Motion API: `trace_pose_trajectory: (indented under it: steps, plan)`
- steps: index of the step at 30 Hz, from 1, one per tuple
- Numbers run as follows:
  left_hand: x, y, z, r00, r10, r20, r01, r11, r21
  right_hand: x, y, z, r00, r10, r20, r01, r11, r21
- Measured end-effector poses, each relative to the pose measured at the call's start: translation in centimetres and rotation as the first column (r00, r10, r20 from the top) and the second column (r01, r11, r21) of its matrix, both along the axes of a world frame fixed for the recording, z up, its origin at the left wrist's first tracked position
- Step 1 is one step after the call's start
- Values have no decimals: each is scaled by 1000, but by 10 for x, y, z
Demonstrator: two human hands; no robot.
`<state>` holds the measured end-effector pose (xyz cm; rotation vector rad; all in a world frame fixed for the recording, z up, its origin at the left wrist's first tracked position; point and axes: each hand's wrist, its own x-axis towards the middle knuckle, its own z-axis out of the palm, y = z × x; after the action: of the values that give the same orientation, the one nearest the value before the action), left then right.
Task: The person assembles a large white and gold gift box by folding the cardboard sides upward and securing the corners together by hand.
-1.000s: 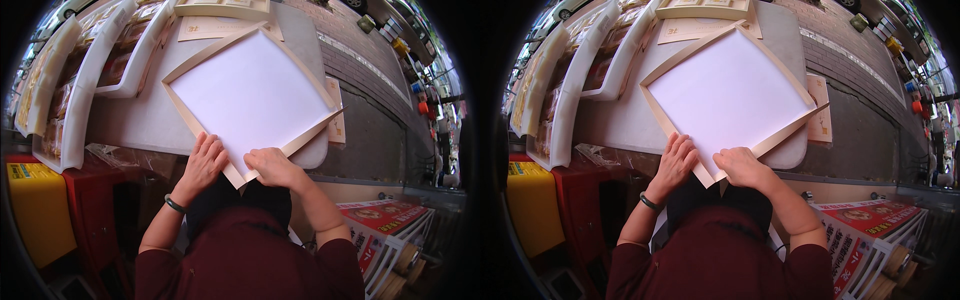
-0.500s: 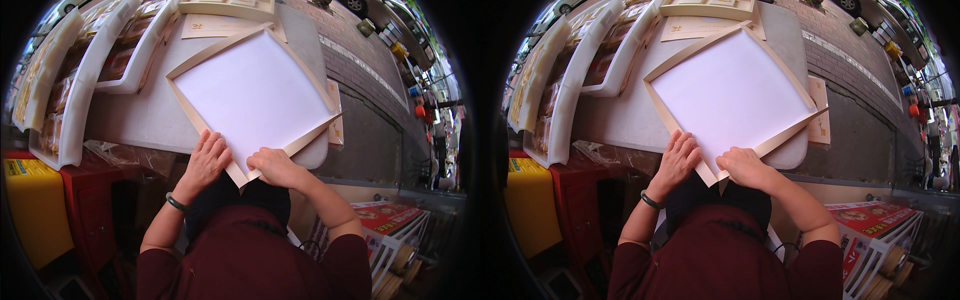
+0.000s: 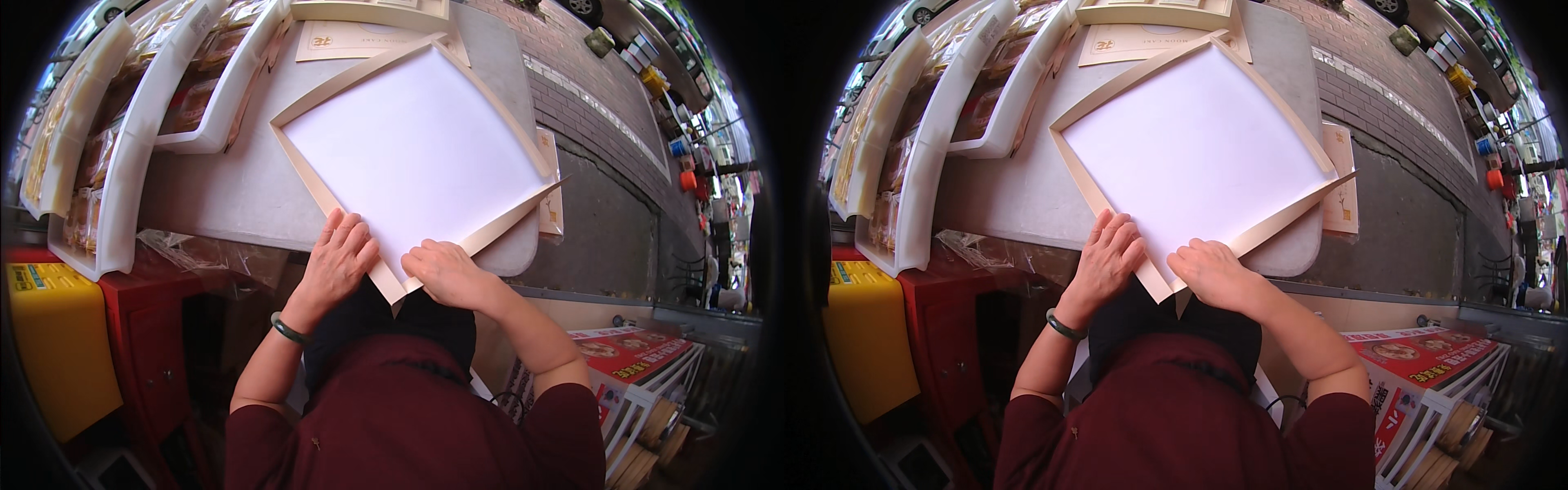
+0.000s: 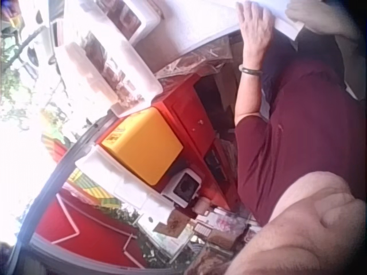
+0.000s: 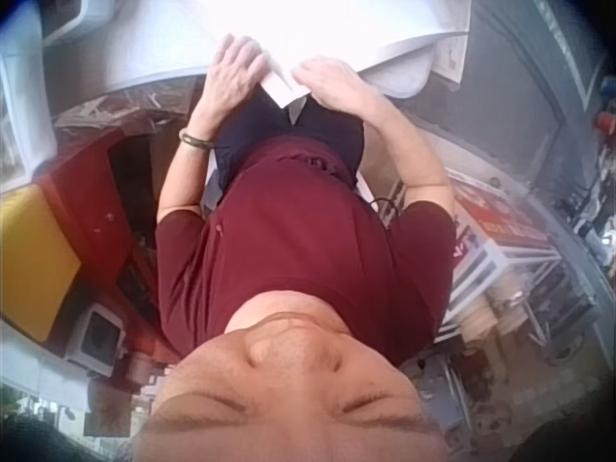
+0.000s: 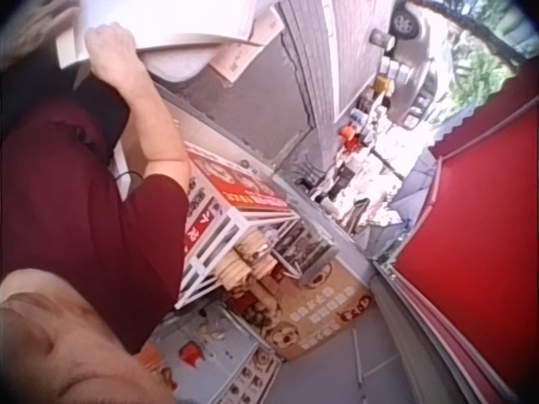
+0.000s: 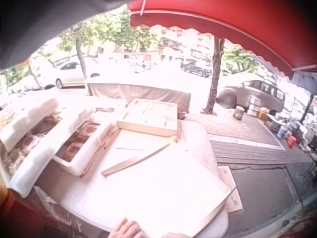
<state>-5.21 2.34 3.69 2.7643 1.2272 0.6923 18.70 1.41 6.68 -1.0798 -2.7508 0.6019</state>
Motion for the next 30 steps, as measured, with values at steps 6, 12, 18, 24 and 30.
trace_pose_trajectory:
  steps: [6,12,18,24,30]
  plan:
    - [0,1,1,1000,-1,6,0,1000,30,-3,4,4,999,-45,-4,44,994,-95]
    - [0,1,1,1000,2,15,-3,999,32,-7,6,8,986,-23,166,52,983,-178]
    - [1,2,2,999,-5,33,3,999,43,-9,0,11,990,-23,137,31,998,-60]
    - [0,3,1,1000,-6,27,4,999,48,-13,-7,4,997,-37,70,26,989,144]
    - [-1,3,3,999,-6,33,4,999,43,-6,-9,4,999,-24,29,20,991,131]
